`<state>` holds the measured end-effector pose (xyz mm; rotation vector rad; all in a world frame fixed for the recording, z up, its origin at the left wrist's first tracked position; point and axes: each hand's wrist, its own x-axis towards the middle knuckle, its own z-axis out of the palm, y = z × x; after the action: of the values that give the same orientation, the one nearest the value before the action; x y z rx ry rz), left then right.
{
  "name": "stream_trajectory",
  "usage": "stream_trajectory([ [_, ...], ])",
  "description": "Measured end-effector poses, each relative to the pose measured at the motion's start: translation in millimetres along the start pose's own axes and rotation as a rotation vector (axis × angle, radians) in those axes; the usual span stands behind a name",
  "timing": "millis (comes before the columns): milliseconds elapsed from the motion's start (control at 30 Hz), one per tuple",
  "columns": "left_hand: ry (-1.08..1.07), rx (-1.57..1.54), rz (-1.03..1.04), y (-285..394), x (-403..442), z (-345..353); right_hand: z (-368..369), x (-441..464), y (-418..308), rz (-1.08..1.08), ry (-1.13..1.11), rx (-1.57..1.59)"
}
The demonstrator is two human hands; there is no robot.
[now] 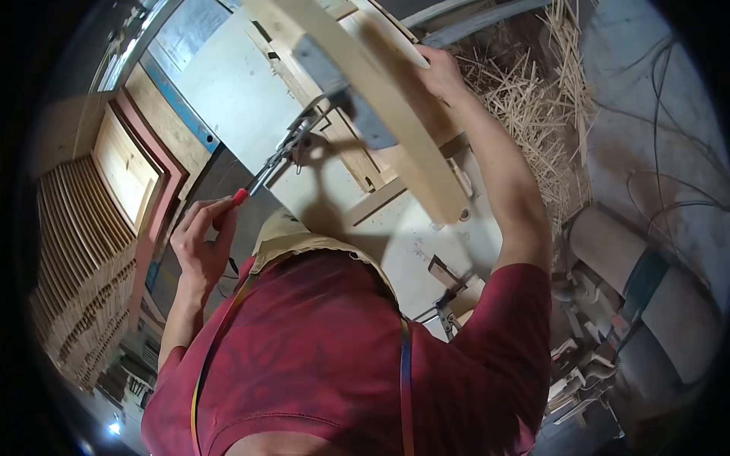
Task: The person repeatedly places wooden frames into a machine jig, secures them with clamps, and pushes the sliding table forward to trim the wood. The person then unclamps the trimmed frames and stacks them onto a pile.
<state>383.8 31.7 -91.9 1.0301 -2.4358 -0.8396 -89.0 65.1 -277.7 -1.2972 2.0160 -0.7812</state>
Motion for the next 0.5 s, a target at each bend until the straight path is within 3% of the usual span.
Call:
stream_trajectory([
  [100, -0.047, -0.041, -0.058, -12.5, -0.8, 1.2, 0.5, 3.5, -2.4, -0.022, 0.039, -0.002],
  [200, -0.231, -0.036, -0.167, -30.8, 14.4, 12.9, -3.4, -0.8, -2.8, -0.010, 0.058, -0.058],
  [333, -0.133, 0.122, 0.000, -40.4, 50.0, 64.5, -0.6, -2.2, -3.5, 0.017, 0.049, -0.057],
  [433, -0.546, 0.088, -0.335, -58.0, 58.9, 96.1, -7.2, -1.9, -8.6, 0.003, 0.071, -0.087],
  [500, -0.488, 0.082, -0.263, -68.7, 49.7, 104.3, -23.9, -16.9, -29.9, 0.098, -0.132, -0.233],
])
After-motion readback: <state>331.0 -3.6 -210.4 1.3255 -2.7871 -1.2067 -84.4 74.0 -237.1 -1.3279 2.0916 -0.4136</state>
